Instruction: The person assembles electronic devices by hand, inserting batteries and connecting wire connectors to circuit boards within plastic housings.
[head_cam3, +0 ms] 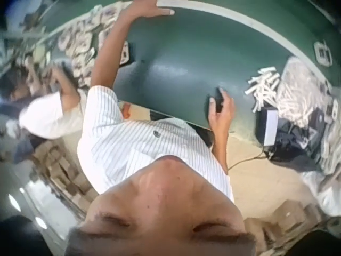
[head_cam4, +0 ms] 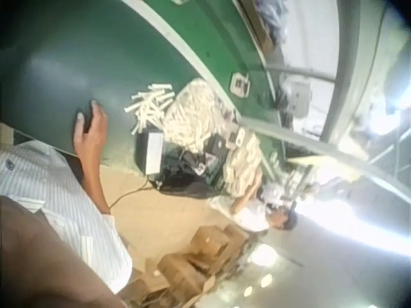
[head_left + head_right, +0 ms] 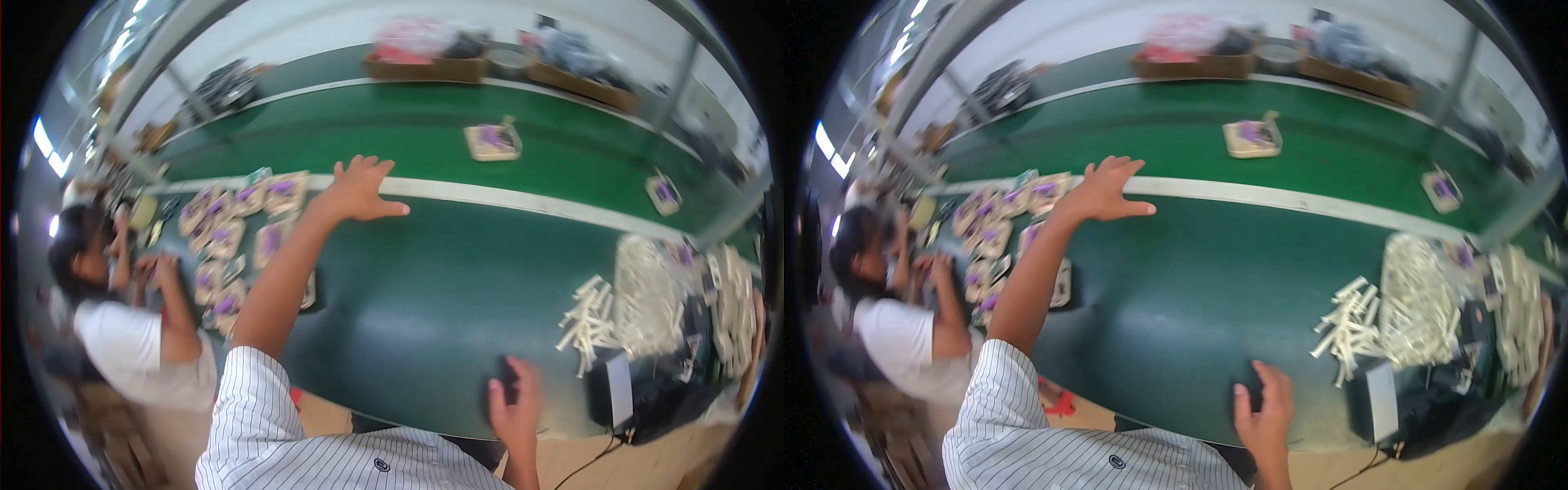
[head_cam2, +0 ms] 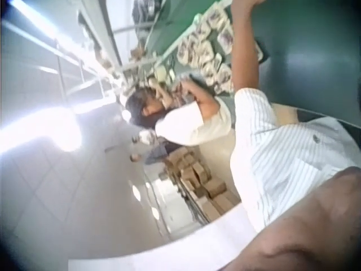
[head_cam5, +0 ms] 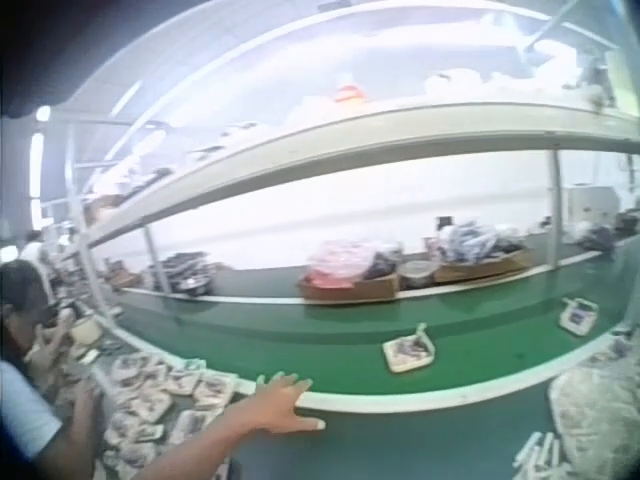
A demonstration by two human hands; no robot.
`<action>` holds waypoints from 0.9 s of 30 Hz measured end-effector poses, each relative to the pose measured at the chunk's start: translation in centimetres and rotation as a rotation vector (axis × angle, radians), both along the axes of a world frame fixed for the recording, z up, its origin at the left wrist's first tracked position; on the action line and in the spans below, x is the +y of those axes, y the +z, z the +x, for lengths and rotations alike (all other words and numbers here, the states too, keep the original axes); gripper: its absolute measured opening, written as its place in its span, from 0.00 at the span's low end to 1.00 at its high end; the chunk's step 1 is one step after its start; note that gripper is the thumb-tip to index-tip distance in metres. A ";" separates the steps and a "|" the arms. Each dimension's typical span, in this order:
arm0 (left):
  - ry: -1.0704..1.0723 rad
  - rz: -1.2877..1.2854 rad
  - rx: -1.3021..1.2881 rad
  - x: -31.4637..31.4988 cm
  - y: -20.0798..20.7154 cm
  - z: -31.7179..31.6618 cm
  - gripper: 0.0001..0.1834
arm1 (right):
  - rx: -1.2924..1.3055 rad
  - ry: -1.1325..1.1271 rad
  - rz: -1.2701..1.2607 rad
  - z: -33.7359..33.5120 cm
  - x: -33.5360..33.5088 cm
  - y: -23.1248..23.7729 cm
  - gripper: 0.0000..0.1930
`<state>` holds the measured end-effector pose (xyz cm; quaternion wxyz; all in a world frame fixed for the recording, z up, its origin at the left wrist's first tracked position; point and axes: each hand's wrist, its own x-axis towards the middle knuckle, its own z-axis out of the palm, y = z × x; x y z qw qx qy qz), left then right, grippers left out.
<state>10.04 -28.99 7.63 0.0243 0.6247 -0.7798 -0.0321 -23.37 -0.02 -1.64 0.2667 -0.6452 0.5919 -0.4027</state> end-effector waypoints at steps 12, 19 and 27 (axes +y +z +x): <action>0.683 0.034 -0.019 18.9 -2.0 7.2 0.50 | -0.028 -0.026 -0.087 0.6 0.5 0.0 0.21; 0.565 -0.276 0.062 24.4 -6.9 2.7 0.54 | -0.008 -0.021 -0.083 0.3 0.9 0.1 0.21; 0.087 -0.142 0.415 30.8 -5.6 -6.9 0.67 | -0.190 0.249 0.215 3.3 0.2 3.1 0.16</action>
